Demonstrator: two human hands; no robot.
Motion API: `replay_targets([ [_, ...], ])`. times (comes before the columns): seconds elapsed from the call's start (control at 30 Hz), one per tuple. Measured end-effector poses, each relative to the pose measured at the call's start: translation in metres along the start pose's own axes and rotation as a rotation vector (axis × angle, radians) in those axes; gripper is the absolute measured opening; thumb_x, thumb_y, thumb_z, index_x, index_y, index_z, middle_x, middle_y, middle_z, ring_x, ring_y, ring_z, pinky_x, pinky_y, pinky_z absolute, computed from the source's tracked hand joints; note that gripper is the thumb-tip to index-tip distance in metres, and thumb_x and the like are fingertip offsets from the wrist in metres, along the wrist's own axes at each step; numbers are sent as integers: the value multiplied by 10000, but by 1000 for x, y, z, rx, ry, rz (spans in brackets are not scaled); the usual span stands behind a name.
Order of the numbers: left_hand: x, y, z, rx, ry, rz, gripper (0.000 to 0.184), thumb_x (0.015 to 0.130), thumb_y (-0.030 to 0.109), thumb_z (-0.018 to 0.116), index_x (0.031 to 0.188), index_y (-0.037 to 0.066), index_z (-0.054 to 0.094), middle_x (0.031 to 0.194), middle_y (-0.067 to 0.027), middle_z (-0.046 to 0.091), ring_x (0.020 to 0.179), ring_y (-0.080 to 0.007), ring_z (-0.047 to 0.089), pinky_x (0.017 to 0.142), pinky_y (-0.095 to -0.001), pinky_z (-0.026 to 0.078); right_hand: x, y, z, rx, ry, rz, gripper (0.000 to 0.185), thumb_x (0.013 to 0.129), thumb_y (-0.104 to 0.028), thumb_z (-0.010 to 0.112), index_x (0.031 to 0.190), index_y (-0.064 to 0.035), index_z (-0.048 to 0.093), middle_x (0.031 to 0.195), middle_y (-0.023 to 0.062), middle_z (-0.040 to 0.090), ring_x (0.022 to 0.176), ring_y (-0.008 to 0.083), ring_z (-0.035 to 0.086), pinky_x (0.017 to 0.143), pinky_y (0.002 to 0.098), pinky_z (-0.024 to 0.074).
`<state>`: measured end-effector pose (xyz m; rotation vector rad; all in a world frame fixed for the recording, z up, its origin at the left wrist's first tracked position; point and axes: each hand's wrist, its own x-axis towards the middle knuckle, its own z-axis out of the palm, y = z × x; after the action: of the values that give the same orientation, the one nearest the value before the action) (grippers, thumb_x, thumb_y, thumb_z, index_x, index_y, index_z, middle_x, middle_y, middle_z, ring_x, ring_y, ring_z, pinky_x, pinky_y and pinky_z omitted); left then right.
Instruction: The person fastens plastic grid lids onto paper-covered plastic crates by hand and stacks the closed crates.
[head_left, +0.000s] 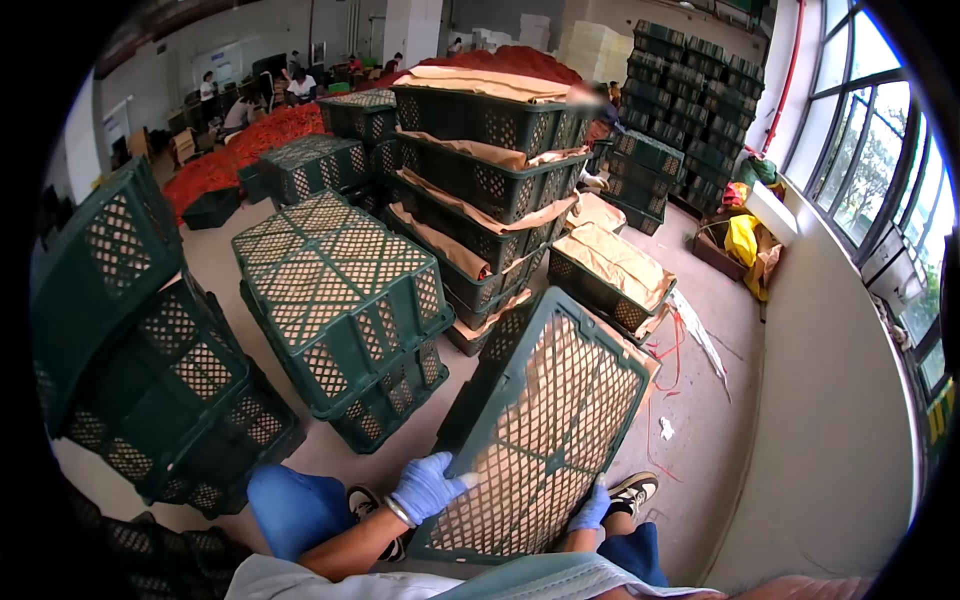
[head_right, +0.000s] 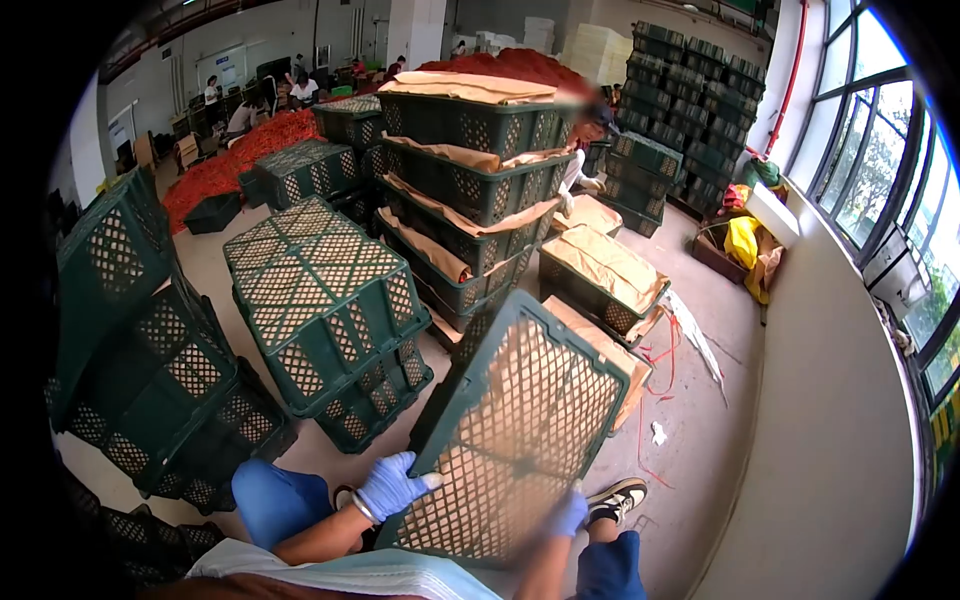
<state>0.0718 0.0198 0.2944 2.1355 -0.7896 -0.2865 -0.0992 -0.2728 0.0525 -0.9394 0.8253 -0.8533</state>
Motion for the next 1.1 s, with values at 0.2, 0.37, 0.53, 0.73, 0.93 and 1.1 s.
replay_targets([
  [0.2, -30, 76, -136, -667, 347, 199, 351, 794, 337, 729, 909, 13, 656, 749, 12, 617, 686, -73, 524, 649, -247, 451, -53, -256, 180, -130, -189, -416, 273, 906, -307, 553, 805, -55, 581, 742, -30, 499, 689, 87, 426, 643, 241, 364],
  [0.37, -20, 84, -239, -822, 630, 269, 235, 853, 303, 660, 861, 72, 618, 701, 66, 519, 620, -48, 475, 558, -209, 376, -77, -388, 349, -315, -579, -390, 348, 862, -377, 607, 818, -31, 616, 650, -10, 512, 557, 92, 428, 532, 261, 364],
  [0.53, 36, 5, -317, -1361, 598, 297, 308, 893, 263, 580, 1100, 36, 575, 1028, -47, 611, 930, -138, 566, 853, -305, 450, -63, -403, 517, -683, -894, -347, 402, 823, -368, 636, 943, 14, 671, 808, 99, 647, 730, 171, 600, 691, 309, 466],
  [0.73, 60, -44, -320, -1449, 426, 153, 412, 862, 299, 555, 1171, 28, 551, 1105, -118, 606, 968, -237, 584, 884, -356, 470, -25, -337, 581, -1350, -1040, -806, 520, 721, -409, 683, 1071, -26, 660, 1055, 142, 653, 989, 311, 609, 902, 373, 455],
  [0.93, 83, -77, -323, -1391, 689, 107, 336, 855, 302, 555, 1049, 29, 582, 955, -90, 627, 843, -206, 609, 780, -335, 506, 29, -350, 512, -1124, -1250, -935, 290, 779, -94, 642, 1064, -47, 619, 1049, 62, 620, 932, 192, 610, 806, 268, 506],
  [1.1, 77, -53, -324, -1360, 687, 74, 340, 857, 295, 547, 1054, 19, 576, 980, -115, 629, 836, -219, 618, 761, -324, 515, -1, -322, 456, -433, -1044, -190, 271, 913, -230, 525, 1099, -48, 602, 875, 48, 646, 662, 101, 607, 515, 213, 515],
])
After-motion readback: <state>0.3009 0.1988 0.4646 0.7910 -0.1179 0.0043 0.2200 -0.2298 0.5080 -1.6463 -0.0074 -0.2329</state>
